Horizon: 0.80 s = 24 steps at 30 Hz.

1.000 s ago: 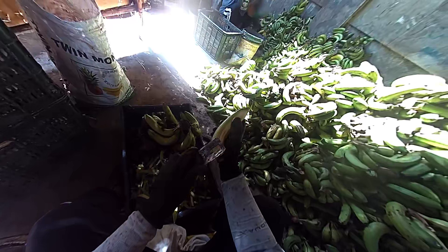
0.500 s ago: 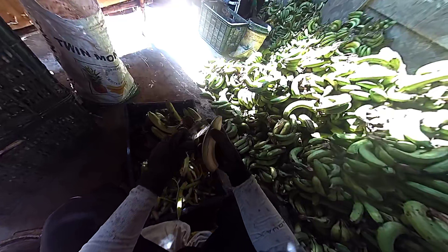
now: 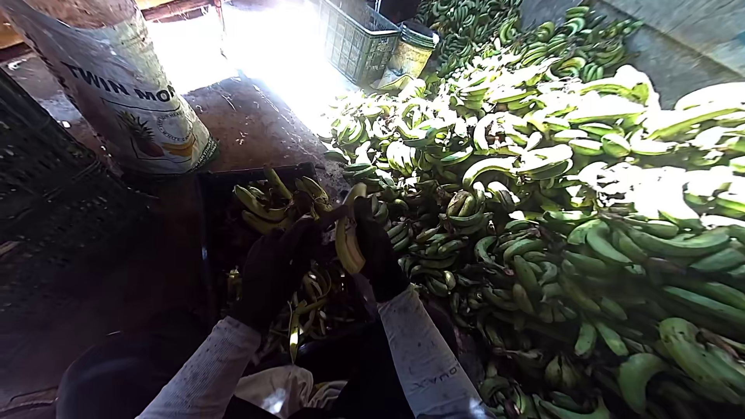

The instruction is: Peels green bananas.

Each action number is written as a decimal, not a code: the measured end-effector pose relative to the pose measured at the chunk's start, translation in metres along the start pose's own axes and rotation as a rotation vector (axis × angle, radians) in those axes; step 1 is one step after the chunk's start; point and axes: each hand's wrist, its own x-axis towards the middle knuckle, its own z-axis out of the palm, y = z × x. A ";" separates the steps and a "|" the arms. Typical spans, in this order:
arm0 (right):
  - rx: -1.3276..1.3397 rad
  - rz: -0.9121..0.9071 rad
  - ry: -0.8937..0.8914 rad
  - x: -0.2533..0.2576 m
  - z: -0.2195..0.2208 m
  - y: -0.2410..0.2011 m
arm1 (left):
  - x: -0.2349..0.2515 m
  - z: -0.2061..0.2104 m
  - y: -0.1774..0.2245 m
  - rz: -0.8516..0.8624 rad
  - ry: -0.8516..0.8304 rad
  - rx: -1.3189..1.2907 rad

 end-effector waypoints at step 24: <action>0.727 -0.041 -0.048 0.012 -0.011 0.020 | -0.008 0.014 0.002 0.084 -0.010 -0.035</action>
